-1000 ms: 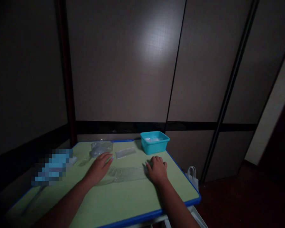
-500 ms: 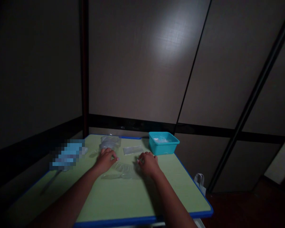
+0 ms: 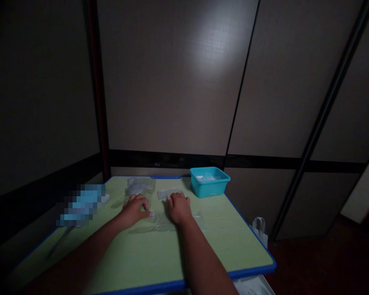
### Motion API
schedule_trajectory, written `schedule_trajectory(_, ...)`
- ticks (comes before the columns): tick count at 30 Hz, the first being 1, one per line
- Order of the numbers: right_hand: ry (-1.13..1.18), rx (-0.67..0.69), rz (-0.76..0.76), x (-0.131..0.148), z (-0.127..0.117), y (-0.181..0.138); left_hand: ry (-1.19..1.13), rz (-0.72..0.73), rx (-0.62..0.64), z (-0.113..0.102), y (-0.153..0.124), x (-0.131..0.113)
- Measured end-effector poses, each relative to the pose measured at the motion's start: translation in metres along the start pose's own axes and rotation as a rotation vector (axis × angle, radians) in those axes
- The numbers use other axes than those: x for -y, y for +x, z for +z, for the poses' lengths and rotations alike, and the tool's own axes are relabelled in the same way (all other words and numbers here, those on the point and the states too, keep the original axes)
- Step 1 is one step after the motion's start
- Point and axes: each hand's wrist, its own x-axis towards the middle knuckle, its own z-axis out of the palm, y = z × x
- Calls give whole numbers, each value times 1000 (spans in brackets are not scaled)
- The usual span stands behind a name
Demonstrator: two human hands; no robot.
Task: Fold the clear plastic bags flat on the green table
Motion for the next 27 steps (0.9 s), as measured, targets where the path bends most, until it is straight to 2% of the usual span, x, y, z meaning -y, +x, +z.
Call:
schedule_trajectory(4, 23, -13, -14, 1, 2, 1, -61, 52, 36, 1, -1, 9)
schedule_trajectory(8, 32, -6, -1, -1, 1, -1, -30, -13, -11, -4, -3, 14)
schedule_trajectory(13, 16, 13, 19, 0, -4, -5, 28, -41, -8, -11, -9, 11)
schedule_trajectory(22, 11, -26, 17, -2, -1, -7, 33, -8, -81, 2, -6, 8)
schedule_trajectory(27, 37, -16, 23, -2, -2, -6, -14, 25, -67, 1, -5, 10)
